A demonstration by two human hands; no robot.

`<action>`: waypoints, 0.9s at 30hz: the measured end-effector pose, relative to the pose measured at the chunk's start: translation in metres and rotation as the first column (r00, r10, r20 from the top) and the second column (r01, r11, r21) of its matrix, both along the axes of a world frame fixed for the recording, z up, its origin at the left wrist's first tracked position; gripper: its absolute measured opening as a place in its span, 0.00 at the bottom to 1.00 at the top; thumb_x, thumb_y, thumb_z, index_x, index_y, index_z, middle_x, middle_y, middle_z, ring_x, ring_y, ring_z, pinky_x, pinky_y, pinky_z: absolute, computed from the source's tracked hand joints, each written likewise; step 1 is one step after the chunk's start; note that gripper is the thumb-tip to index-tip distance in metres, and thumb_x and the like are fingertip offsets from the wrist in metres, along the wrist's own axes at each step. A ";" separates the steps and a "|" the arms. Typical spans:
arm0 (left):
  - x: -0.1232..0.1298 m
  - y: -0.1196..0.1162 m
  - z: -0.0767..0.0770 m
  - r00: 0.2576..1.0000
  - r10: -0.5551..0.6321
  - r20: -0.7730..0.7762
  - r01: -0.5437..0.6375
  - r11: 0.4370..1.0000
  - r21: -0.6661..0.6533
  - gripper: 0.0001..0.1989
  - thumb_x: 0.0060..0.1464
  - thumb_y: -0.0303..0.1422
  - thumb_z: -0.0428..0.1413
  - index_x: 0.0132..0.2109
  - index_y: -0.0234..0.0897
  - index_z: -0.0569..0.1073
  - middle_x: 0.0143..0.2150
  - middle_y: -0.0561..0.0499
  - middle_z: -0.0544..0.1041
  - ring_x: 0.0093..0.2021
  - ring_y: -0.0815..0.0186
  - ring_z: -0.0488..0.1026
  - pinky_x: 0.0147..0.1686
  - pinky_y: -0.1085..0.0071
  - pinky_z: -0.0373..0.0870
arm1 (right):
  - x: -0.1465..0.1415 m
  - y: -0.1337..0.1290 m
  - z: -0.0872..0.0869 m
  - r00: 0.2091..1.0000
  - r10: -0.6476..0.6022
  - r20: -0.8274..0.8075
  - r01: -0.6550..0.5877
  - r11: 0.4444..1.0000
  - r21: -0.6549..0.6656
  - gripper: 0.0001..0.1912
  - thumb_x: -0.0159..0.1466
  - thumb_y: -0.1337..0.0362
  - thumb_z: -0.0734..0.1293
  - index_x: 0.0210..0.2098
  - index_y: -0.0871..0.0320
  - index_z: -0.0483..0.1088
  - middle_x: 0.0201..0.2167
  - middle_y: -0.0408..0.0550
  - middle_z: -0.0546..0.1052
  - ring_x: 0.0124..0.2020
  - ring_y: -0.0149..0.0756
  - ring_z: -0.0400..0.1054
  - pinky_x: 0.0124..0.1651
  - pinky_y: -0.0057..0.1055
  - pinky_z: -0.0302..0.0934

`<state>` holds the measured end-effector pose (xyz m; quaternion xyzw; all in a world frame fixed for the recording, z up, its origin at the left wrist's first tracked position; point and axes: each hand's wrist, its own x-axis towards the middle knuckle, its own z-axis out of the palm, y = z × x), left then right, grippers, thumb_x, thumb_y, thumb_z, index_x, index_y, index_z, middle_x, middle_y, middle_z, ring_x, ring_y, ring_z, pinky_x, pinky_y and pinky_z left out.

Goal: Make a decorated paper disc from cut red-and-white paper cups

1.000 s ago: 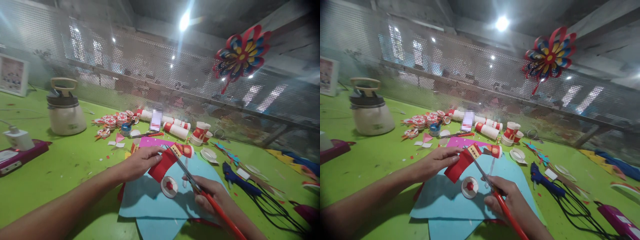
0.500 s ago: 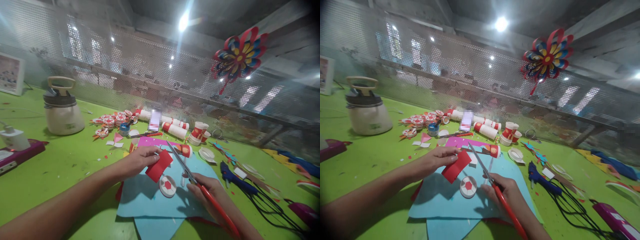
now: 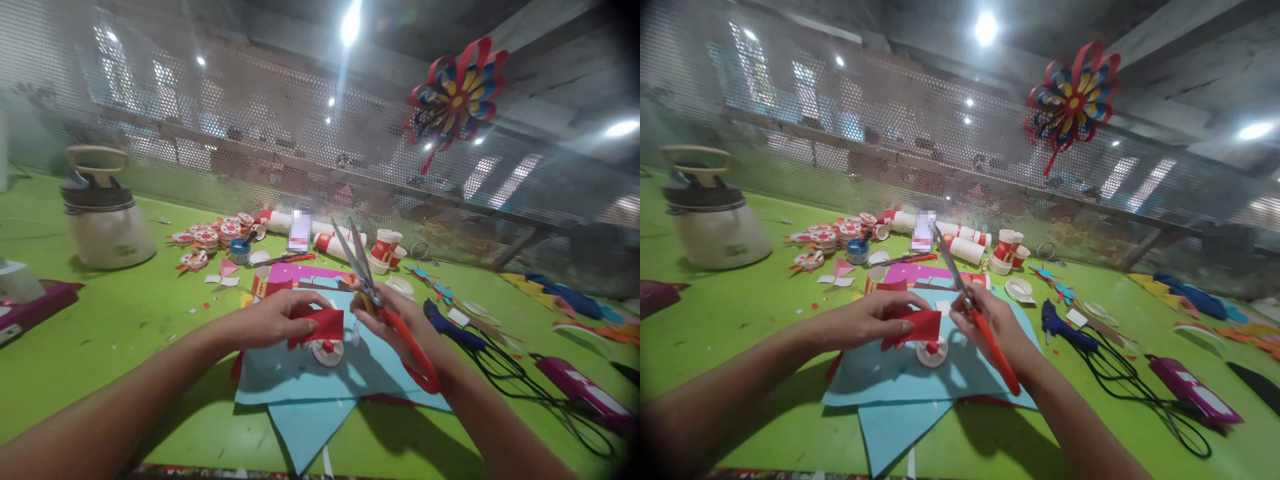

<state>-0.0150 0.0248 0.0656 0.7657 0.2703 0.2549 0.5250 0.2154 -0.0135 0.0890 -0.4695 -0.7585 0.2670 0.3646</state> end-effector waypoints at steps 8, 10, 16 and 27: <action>0.005 -0.001 -0.005 0.989 0.052 0.138 -0.027 0.985 -0.171 0.12 0.49 0.33 0.61 0.39 0.36 0.67 0.23 0.54 0.74 0.23 0.69 0.69 0.24 0.74 0.64 | -0.028 -0.001 -0.011 0.968 0.042 -0.247 -0.083 0.984 -0.158 0.16 0.55 0.62 0.71 0.42 0.59 0.68 0.27 0.40 0.68 0.27 0.30 0.64 0.31 0.29 0.63; 0.007 0.000 -0.007 0.954 0.146 0.261 -0.077 0.963 -0.257 0.13 0.49 0.34 0.62 0.39 0.36 0.67 0.22 0.55 0.74 0.23 0.69 0.70 0.25 0.73 0.65 | -0.026 -0.002 -0.013 0.955 -0.010 -0.295 -0.022 0.994 -0.107 0.18 0.55 0.60 0.71 0.43 0.59 0.68 0.28 0.41 0.69 0.28 0.31 0.64 0.31 0.29 0.63; 0.018 -0.007 -0.008 0.816 0.296 0.496 -0.008 0.865 -0.502 0.09 0.50 0.33 0.63 0.39 0.33 0.77 0.36 0.48 0.78 0.34 0.69 0.73 0.39 0.72 0.67 | -0.023 -0.002 -0.017 0.876 -0.075 -0.477 0.084 0.997 -0.003 0.17 0.58 0.57 0.70 0.44 0.56 0.66 0.30 0.44 0.72 0.34 0.37 0.69 0.34 0.30 0.65; 0.032 -0.024 -0.004 0.822 0.392 0.413 -0.153 0.850 -0.504 0.10 0.53 0.36 0.61 0.36 0.32 0.81 0.33 0.46 0.80 0.31 0.70 0.69 0.33 0.75 0.68 | -0.033 -0.003 -0.025 0.846 -0.146 -0.513 0.117 0.989 -0.088 0.20 0.56 0.56 0.71 0.45 0.57 0.67 0.31 0.43 0.71 0.30 0.32 0.67 0.32 0.28 0.65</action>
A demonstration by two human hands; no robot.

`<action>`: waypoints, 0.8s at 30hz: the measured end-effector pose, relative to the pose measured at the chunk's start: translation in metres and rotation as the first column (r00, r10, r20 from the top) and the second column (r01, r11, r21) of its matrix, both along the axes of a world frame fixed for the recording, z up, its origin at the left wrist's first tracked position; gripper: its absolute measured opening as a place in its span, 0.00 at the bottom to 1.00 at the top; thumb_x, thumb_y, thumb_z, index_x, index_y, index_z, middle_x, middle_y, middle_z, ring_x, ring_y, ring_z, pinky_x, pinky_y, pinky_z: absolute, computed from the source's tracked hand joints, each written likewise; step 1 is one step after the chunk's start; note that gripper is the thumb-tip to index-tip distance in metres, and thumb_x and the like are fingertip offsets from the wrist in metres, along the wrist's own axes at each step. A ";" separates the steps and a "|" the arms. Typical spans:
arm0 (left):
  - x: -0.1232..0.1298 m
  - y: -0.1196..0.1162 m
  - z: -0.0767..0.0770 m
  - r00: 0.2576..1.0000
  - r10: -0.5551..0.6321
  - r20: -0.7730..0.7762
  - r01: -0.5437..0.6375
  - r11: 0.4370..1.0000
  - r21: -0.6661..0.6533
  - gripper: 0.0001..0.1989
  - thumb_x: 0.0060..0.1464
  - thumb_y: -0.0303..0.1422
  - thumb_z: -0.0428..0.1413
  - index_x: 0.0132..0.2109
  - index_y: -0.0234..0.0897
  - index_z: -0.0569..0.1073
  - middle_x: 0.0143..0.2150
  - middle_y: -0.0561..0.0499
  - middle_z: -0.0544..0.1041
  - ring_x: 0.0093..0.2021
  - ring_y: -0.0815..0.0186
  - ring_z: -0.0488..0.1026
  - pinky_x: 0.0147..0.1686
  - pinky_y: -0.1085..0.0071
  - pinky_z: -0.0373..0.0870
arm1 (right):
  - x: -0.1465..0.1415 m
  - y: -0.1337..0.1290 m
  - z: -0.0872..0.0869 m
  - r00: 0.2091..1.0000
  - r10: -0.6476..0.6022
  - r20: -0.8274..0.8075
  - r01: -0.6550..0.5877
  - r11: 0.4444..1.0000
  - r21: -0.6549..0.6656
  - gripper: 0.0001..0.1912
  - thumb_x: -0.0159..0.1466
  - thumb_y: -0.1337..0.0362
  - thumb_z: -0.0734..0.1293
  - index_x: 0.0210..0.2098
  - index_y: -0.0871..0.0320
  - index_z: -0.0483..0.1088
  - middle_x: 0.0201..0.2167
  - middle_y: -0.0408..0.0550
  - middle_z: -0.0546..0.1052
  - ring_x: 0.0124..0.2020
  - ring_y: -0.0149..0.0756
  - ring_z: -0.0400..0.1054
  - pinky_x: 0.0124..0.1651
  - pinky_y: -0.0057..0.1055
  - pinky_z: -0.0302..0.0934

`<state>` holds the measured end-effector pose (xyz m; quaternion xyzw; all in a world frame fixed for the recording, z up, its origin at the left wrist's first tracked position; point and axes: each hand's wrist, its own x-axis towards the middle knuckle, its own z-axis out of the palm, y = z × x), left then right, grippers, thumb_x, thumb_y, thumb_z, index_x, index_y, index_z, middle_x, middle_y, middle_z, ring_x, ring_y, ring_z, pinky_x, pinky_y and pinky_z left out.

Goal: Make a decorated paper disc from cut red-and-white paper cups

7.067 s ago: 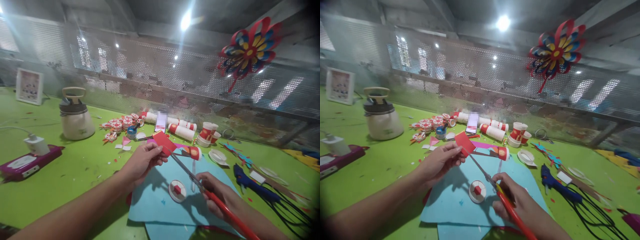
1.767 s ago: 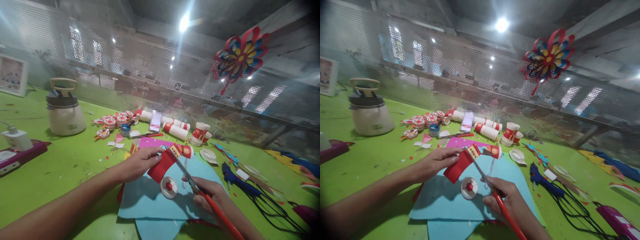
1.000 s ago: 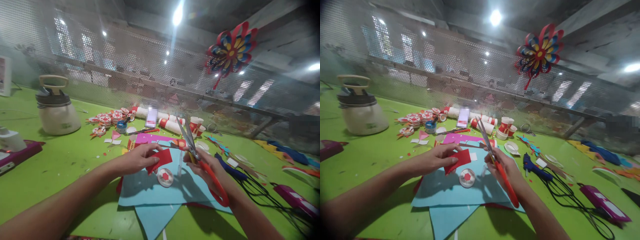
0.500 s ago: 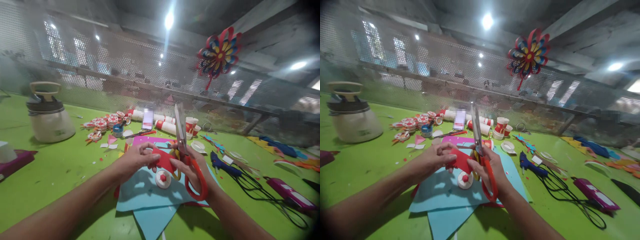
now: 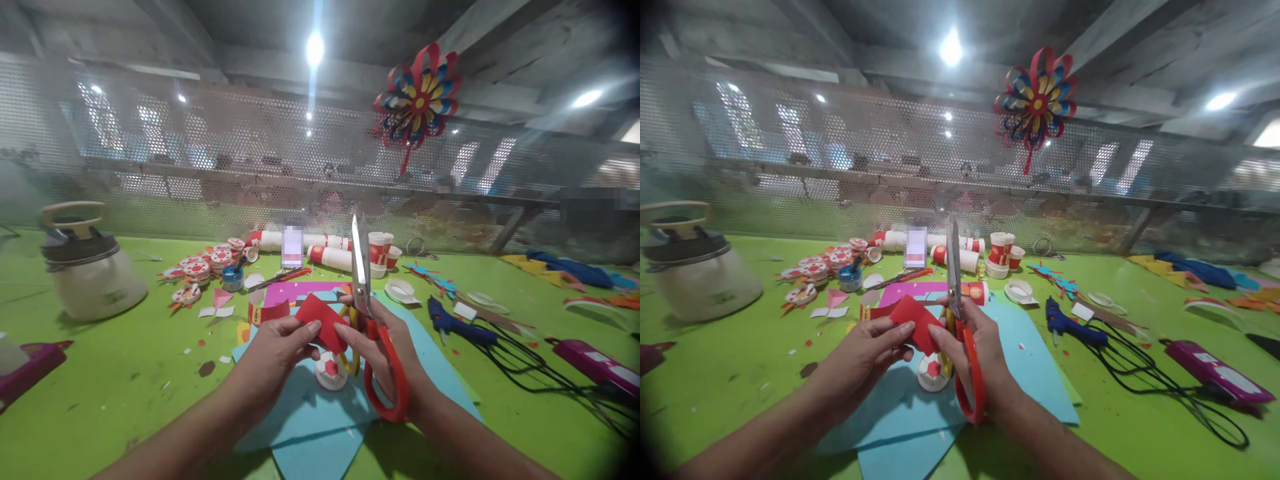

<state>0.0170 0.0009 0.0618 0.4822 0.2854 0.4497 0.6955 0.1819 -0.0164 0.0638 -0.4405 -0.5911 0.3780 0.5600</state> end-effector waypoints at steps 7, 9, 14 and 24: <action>-0.008 0.014 -0.001 0.987 0.148 0.069 -0.141 0.985 -0.104 0.09 0.46 0.33 0.66 0.29 0.30 0.77 0.26 0.52 0.75 0.26 0.73 0.70 0.33 0.75 0.74 | 0.013 0.003 0.006 0.954 0.035 0.298 -0.028 0.999 -0.029 0.21 0.60 0.51 0.66 0.46 0.60 0.67 0.28 0.44 0.70 0.27 0.34 0.66 0.31 0.31 0.64; -0.012 0.019 0.001 0.972 0.206 0.117 -0.191 0.973 -0.132 0.10 0.44 0.32 0.67 0.25 0.30 0.75 0.23 0.54 0.72 0.26 0.72 0.71 0.37 0.72 0.76 | 0.022 0.004 0.007 0.906 0.049 0.421 -0.038 0.999 -0.035 0.21 0.61 0.50 0.64 0.45 0.60 0.67 0.28 0.45 0.70 0.28 0.36 0.66 0.31 0.31 0.63; -0.018 0.025 0.005 0.949 0.275 0.152 -0.256 0.957 -0.136 0.12 0.49 0.28 0.63 0.21 0.30 0.71 0.21 0.56 0.69 0.24 0.74 0.69 0.38 0.73 0.75 | 0.042 0.009 0.006 0.774 0.131 0.619 -0.124 0.991 -0.056 0.20 0.62 0.49 0.63 0.43 0.58 0.67 0.27 0.44 0.68 0.28 0.35 0.61 0.31 0.30 0.60; -0.023 0.029 0.005 0.943 0.279 0.179 -0.241 0.948 -0.207 0.11 0.53 0.28 0.59 0.23 0.32 0.69 0.21 0.56 0.71 0.28 0.71 0.76 0.39 0.74 0.74 | 0.054 0.006 0.007 0.633 0.261 0.729 -0.182 0.965 -0.188 0.18 0.63 0.48 0.61 0.41 0.56 0.69 0.28 0.45 0.70 0.29 0.37 0.63 0.31 0.31 0.59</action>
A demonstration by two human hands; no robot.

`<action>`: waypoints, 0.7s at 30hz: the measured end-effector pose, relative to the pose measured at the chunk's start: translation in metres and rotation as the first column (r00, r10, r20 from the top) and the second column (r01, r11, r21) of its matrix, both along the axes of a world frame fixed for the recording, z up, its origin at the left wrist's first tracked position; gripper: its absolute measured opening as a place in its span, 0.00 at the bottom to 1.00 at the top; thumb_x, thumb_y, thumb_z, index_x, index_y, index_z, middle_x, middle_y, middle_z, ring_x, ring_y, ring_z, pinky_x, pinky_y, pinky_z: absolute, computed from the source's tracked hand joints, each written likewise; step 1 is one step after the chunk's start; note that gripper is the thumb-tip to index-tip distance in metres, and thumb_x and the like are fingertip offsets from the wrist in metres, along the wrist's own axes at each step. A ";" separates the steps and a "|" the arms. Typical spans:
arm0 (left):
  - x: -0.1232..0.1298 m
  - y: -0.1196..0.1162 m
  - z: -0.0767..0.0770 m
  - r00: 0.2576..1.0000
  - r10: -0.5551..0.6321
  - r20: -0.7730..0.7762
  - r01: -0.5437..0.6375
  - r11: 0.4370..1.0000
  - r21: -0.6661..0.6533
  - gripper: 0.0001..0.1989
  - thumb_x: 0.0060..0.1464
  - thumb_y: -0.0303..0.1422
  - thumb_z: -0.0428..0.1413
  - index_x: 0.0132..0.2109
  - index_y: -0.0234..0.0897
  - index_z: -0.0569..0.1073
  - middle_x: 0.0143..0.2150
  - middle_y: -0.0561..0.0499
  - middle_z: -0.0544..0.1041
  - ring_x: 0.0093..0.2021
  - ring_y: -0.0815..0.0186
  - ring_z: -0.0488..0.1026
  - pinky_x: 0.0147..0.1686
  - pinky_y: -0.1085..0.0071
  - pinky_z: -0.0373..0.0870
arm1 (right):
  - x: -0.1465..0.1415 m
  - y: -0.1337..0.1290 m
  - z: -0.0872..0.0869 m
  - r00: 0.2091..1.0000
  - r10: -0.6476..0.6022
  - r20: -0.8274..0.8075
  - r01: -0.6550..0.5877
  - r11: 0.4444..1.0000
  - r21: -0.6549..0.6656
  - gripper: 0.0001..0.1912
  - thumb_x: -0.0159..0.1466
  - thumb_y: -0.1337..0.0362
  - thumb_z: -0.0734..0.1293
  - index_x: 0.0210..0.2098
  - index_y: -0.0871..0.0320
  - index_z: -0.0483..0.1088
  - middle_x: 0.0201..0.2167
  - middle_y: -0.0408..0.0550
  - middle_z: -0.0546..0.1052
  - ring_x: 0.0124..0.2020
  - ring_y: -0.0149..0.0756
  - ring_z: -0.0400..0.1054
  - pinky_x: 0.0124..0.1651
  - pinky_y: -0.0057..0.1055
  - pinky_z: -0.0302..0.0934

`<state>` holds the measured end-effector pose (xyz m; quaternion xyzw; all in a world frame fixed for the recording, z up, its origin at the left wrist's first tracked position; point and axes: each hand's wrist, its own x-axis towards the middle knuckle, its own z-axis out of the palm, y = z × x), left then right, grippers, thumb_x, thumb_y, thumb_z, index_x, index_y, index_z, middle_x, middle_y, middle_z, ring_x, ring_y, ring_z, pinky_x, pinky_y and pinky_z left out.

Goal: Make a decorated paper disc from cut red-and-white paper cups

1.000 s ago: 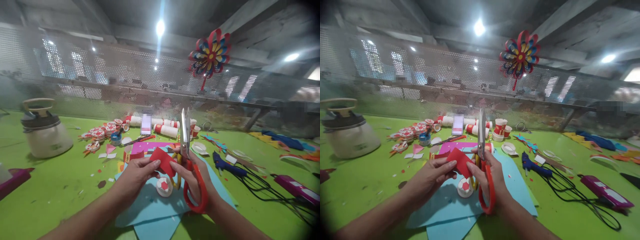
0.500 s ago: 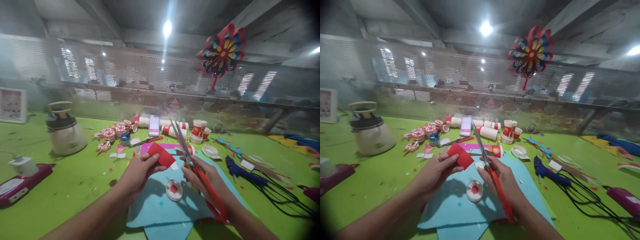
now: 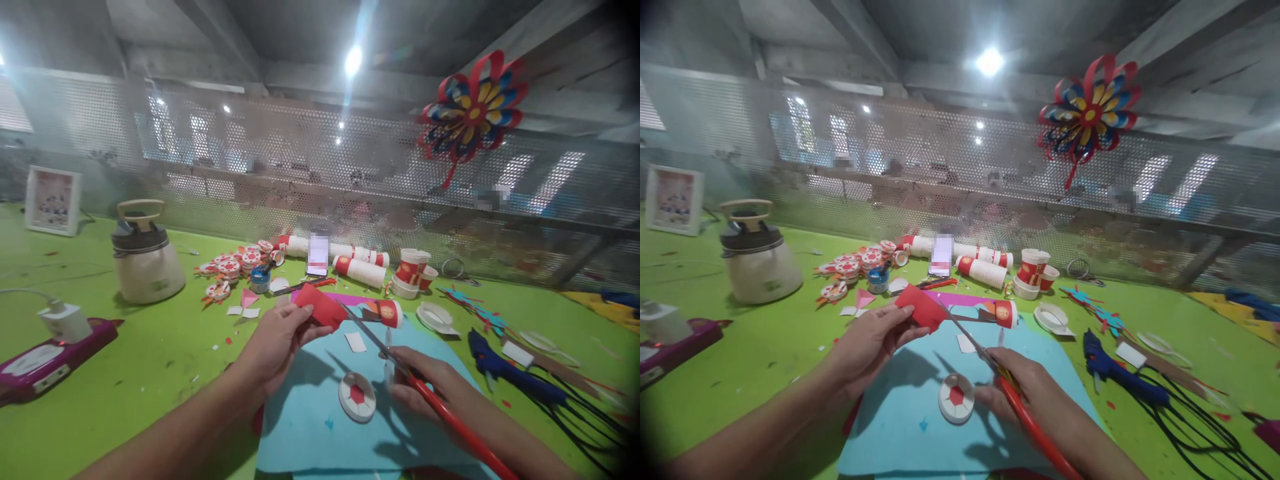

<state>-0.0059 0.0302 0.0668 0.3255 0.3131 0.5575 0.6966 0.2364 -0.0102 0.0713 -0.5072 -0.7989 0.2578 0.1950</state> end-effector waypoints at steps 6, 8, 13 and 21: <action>0.001 0.001 -0.003 0.996 -0.062 -0.060 0.065 0.996 0.054 0.10 0.50 0.31 0.62 0.26 0.31 0.72 0.24 0.54 0.72 0.28 0.70 0.74 0.41 0.71 0.74 | -0.006 -0.006 0.000 0.999 0.020 -0.028 -0.021 1.000 -0.008 0.18 0.63 0.48 0.63 0.42 0.55 0.69 0.31 0.45 0.72 0.32 0.37 0.64 0.34 0.29 0.58; 0.002 0.000 -0.004 0.995 -0.080 -0.054 0.083 0.996 0.045 0.11 0.49 0.31 0.63 0.25 0.31 0.71 0.23 0.55 0.71 0.26 0.72 0.73 0.40 0.71 0.75 | -0.007 -0.008 0.002 0.999 0.029 -0.033 -0.030 0.999 -0.022 0.20 0.63 0.47 0.61 0.41 0.57 0.69 0.31 0.46 0.72 0.31 0.36 0.64 0.34 0.28 0.57; 0.003 -0.003 -0.004 0.989 -0.130 -0.073 0.135 0.988 0.075 0.12 0.50 0.33 0.63 0.25 0.32 0.71 0.23 0.57 0.70 0.25 0.73 0.73 0.38 0.71 0.75 | -0.004 -0.010 0.001 0.996 0.077 -0.039 -0.077 0.997 -0.020 0.24 0.64 0.45 0.59 0.46 0.57 0.68 0.31 0.46 0.72 0.31 0.36 0.63 0.34 0.28 0.57; 0.002 -0.006 0.002 0.988 -0.123 -0.089 0.131 0.987 0.094 0.10 0.52 0.33 0.61 0.30 0.29 0.75 0.30 0.48 0.77 0.31 0.68 0.75 0.40 0.69 0.74 | -0.001 -0.015 -0.003 0.995 0.096 -0.011 -0.096 0.995 0.003 0.23 0.65 0.47 0.59 0.51 0.56 0.67 0.34 0.47 0.73 0.33 0.37 0.65 0.36 0.28 0.60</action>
